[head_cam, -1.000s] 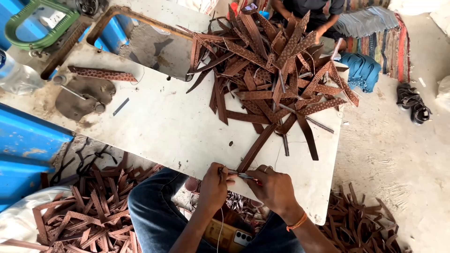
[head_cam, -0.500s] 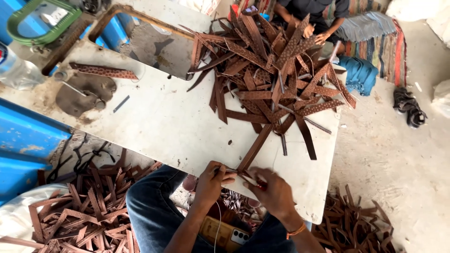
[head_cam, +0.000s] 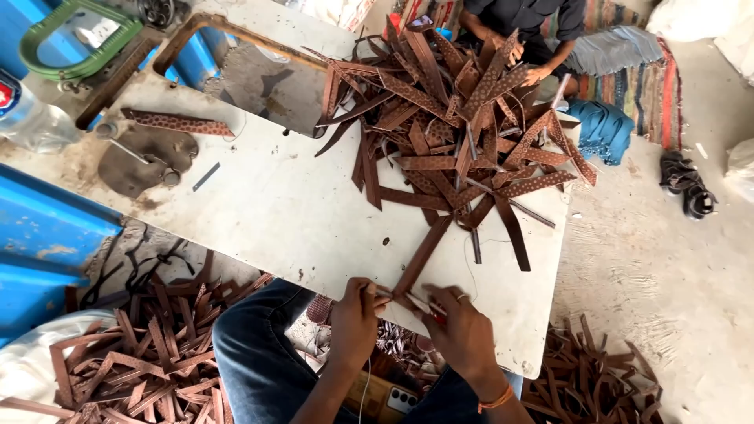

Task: The person trims excess material from patterned leather straps using a small cutting tool at a workbench.

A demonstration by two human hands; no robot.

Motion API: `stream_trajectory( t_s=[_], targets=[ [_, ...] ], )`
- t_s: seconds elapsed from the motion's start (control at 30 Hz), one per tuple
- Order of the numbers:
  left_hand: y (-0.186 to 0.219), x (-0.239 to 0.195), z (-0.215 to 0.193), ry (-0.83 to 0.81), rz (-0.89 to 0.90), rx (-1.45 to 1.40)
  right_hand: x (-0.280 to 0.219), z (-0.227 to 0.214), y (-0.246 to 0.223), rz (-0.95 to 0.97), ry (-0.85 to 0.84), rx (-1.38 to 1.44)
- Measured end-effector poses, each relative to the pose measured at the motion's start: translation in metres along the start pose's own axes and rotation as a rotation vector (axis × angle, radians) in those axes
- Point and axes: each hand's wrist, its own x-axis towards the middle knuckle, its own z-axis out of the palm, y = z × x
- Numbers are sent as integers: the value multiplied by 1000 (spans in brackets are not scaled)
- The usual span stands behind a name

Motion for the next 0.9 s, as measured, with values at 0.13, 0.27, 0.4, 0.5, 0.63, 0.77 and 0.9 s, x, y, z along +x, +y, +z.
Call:
stream_trajectory(
  t_s=[0.13, 0.27, 0.4, 0.5, 0.63, 0.77, 0.9],
  targets=[
    [5, 6, -1, -4, 48, 146, 4, -22, -34, 9, -2, 5],
    [7, 2, 1, 2, 22, 207, 10, -7, -15, -50, -108, -33],
    [7, 1, 2, 25, 57, 148, 18, 1, -9, -249, -18, -135],
    [10, 2, 1, 18, 41, 162, 23, 1, -15, -262, -12, -157],
    [13, 0, 0, 5, 24, 171, 25, 2, -14, -204, -90, -183],
    [8, 0, 0, 17, 42, 173, 26, 2, -13, -291, -17, -160],
    [9, 0, 0, 10, 51, 175, 30, -3, -15, -193, -114, -194]
  ],
)
